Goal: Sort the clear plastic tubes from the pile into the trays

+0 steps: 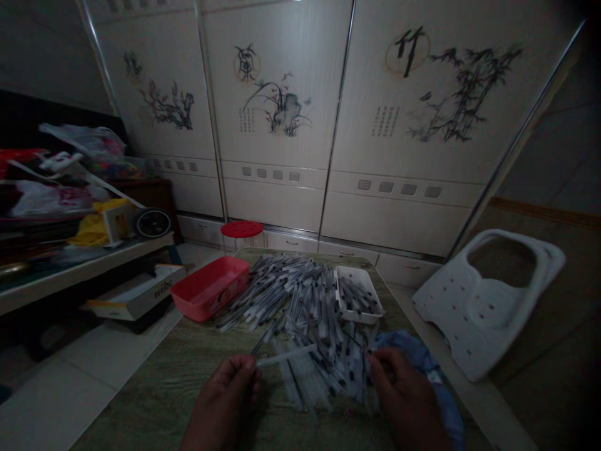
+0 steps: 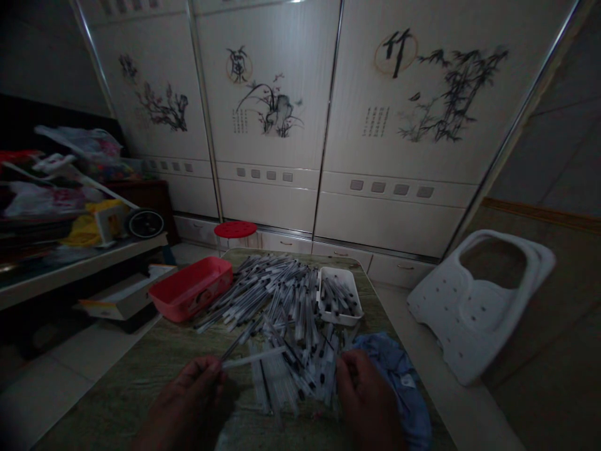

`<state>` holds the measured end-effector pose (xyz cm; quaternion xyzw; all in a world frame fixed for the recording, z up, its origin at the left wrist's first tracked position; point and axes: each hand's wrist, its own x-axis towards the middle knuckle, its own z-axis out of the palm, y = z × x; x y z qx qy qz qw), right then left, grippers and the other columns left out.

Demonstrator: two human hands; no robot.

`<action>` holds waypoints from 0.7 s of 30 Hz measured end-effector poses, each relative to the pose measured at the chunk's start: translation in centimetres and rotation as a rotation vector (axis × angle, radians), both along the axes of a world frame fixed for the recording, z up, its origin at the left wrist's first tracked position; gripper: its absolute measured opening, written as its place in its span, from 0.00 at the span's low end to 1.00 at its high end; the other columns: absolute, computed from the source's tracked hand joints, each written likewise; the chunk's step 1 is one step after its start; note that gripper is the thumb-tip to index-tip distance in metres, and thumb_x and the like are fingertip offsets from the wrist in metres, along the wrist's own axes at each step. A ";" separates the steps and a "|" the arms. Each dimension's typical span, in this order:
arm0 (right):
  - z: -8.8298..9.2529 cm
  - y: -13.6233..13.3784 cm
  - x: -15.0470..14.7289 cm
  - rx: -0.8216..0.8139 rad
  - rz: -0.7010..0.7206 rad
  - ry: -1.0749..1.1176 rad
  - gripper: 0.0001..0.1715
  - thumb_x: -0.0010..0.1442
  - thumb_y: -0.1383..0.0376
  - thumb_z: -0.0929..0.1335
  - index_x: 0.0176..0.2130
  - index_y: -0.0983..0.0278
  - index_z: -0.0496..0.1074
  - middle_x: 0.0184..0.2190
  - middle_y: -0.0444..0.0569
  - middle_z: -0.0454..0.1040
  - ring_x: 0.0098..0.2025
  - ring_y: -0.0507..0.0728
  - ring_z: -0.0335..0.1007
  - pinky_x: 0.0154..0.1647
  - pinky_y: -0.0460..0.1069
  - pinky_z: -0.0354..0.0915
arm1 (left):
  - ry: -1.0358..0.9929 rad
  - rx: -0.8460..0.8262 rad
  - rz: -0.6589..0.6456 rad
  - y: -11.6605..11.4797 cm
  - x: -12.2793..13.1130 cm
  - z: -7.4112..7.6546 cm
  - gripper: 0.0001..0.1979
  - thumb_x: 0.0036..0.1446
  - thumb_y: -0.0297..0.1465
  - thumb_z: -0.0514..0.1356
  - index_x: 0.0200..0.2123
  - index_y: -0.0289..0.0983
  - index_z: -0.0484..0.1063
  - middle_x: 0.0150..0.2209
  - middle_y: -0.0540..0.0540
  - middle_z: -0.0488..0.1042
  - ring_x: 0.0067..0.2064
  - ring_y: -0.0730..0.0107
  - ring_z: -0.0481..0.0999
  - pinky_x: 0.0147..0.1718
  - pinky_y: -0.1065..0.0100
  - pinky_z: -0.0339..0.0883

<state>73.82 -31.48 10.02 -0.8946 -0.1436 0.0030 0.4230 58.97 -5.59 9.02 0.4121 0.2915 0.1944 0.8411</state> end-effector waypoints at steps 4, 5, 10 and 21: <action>-0.1 1.1 -0.7 -0.023 0.122 0.022 0.21 0.70 0.48 0.61 0.38 0.59 0.71 0.34 0.49 0.77 0.37 0.61 0.74 0.38 0.53 0.63 | 0.050 0.120 -0.045 -0.7 0.3 -0.1 0.17 0.54 0.42 0.73 0.35 0.39 0.72 0.25 0.54 0.72 0.25 0.76 0.68 0.25 0.74 0.58; 0.0 1.3 -1.0 -0.015 0.136 0.030 0.22 0.71 0.48 0.60 0.37 0.59 0.71 0.33 0.48 0.76 0.36 0.61 0.74 0.38 0.53 0.63 | 0.050 0.149 -0.060 -1.0 0.3 -0.1 0.17 0.54 0.43 0.73 0.35 0.39 0.72 0.24 0.54 0.72 0.25 0.76 0.67 0.25 0.74 0.57; 0.8 2.8 -3.2 0.026 0.363 0.039 0.25 0.74 0.48 0.57 0.44 0.60 0.72 0.38 0.49 0.78 0.41 0.59 0.75 0.41 0.51 0.62 | 0.015 0.231 -0.245 -2.1 0.2 -0.1 0.18 0.52 0.46 0.73 0.33 0.39 0.75 0.24 0.53 0.70 0.25 0.74 0.64 0.25 0.73 0.55; 0.7 4.4 -4.7 -0.381 0.654 -0.032 0.26 0.73 0.48 0.59 0.37 0.59 0.77 0.33 0.51 0.84 0.32 0.60 0.79 0.27 0.51 0.46 | 0.041 0.137 -0.197 -2.0 -0.1 0.0 0.23 0.47 0.49 0.75 0.28 0.38 0.73 0.21 0.54 0.68 0.23 0.76 0.60 0.24 0.73 0.52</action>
